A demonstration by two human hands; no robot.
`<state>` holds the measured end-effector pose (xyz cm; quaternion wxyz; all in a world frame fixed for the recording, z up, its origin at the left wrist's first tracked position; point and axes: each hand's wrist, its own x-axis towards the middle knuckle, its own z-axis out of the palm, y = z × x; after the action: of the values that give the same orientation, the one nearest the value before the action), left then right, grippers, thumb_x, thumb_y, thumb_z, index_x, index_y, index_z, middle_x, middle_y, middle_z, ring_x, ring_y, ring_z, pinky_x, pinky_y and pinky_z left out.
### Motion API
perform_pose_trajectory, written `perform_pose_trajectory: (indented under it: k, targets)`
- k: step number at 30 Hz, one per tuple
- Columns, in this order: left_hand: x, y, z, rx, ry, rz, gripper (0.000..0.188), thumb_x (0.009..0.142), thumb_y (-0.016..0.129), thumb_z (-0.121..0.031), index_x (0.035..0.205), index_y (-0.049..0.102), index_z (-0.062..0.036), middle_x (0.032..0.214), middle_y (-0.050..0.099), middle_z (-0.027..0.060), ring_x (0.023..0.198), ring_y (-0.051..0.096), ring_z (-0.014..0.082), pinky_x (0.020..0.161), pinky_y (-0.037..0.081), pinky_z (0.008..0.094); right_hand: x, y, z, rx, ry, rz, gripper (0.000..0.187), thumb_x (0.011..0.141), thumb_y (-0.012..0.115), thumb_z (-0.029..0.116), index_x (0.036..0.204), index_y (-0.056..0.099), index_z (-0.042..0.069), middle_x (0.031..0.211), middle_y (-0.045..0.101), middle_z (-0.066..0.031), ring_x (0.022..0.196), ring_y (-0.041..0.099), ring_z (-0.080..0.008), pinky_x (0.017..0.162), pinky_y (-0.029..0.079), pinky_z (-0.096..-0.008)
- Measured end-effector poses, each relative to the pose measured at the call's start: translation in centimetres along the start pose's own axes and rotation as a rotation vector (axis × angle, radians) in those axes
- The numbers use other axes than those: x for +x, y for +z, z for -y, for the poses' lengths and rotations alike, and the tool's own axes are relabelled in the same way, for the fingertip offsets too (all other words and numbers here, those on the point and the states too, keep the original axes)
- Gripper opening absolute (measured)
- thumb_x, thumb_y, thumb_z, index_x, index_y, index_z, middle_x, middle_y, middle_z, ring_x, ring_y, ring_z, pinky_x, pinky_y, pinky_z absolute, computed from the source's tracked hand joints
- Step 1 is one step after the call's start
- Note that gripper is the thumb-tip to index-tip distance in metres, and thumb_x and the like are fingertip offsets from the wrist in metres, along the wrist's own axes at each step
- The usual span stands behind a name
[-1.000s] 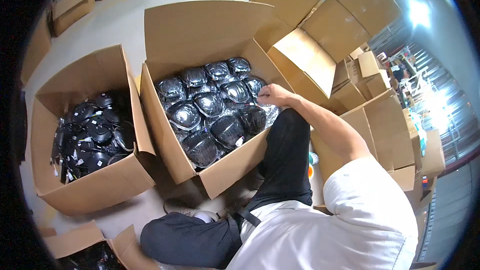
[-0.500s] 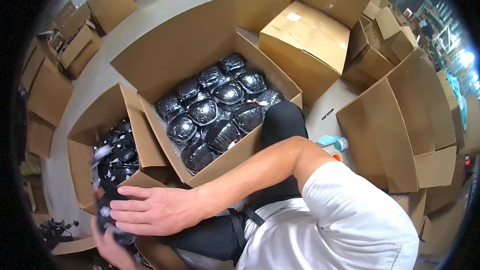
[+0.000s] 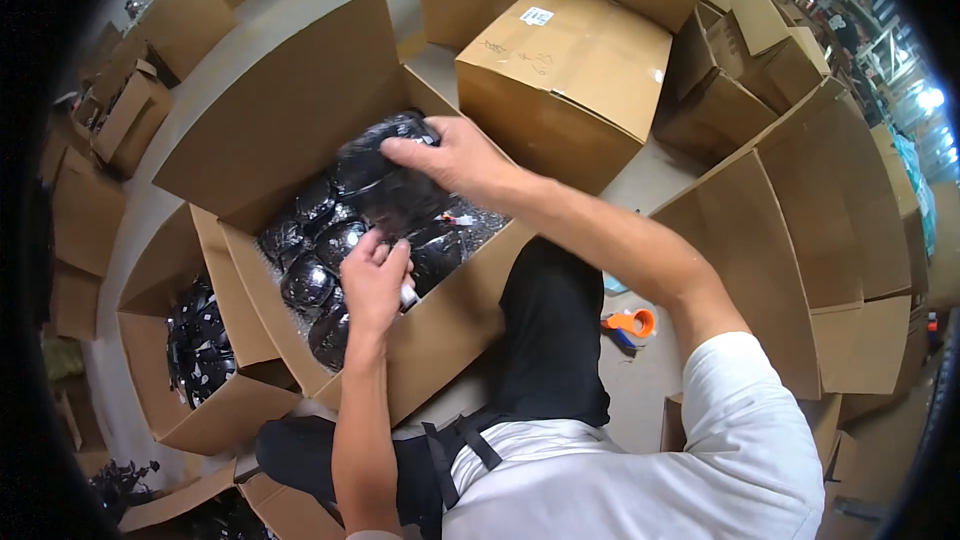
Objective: The person sits on the floor and transfers small black electronic components from one cardboard box to another. They pick up the items individually or in small groups, place them into a second box lined with bubble wrap, and arrange them neatly. The process is repeated continuously throughout the clip.
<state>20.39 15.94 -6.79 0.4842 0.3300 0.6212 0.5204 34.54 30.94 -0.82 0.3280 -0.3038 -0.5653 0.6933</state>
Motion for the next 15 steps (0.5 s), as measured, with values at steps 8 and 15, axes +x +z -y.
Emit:
perform_pose_trajectory:
  k: [8,15]
  targets:
    - [6.8,4.8,8.9,0.504,0.095,0.319,0.035,0.088,0.068,-0.017,0.116,0.07,0.0025,0.109,0.071,0.0262,0.102,0.071,0.036,0.091,0.054,0.0395,4.2,-10.9,-11.6,-1.201,0.241,-0.073,0.065,0.081,0.076,0.052,0.09,0.07,-0.012,0.098,0.071,-0.0302,0.098,0.07,-0.0381,0.087,0.054,-0.0445]
    - [-3.3,-1.9,5.2,0.304,0.153,-0.121,0.029,0.093,0.065,-0.008,0.118,0.067,0.0077,0.104,0.072,0.0186,0.094,0.071,0.0216,0.086,0.054,0.031,1.7,-9.7,-12.5,-1.667,-0.316,0.256,0.062,0.079,0.08,0.044,0.119,0.066,-0.002,0.122,0.064,-0.0204,0.117,0.059,-0.0385,0.1,0.05,-0.044]
